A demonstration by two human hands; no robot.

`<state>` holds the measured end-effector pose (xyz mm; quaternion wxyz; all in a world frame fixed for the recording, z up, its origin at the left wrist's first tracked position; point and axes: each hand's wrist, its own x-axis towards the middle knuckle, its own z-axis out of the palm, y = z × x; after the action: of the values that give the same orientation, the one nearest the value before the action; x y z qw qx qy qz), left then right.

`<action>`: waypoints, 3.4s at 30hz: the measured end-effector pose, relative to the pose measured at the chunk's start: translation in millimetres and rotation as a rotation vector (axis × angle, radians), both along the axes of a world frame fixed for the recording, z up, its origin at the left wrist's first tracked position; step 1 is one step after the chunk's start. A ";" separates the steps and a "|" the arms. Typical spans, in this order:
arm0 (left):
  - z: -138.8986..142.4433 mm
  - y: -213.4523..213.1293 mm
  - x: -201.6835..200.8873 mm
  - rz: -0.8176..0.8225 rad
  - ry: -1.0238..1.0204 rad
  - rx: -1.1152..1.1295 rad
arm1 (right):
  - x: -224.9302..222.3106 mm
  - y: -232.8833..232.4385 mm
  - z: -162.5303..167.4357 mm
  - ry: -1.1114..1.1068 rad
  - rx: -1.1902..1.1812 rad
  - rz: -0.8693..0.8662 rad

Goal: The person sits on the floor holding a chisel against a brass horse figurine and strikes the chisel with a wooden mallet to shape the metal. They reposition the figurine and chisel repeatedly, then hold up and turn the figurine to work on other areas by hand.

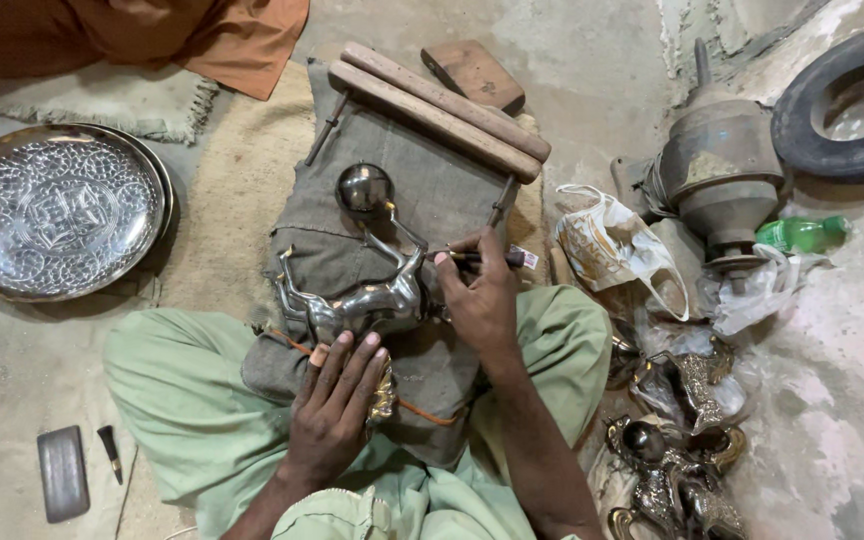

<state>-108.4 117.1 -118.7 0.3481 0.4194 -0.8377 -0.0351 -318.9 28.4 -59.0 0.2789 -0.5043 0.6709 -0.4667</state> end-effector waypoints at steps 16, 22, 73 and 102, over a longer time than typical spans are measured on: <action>-7.5 -0.2 2.8 -0.014 0.045 0.014 | 13.8 -7.6 -17.7 0.029 -0.086 -0.064; -11.1 -1.3 4.0 -0.021 0.057 0.015 | 15.6 -5.8 -20.7 -0.019 -0.087 -0.039; -14.3 0.9 -2.6 0.014 0.085 0.036 | -42.1 4.3 -9.3 -0.148 0.039 0.483; 44.6 -7.6 -11.8 0.094 0.265 0.051 | -19.4 19.8 15.4 0.110 -0.396 0.362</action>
<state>-120.2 109.5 -74.1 0.4462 0.4585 -0.7626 -0.0953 -338.3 48.2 -43.6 0.2170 -0.6853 0.4796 -0.5033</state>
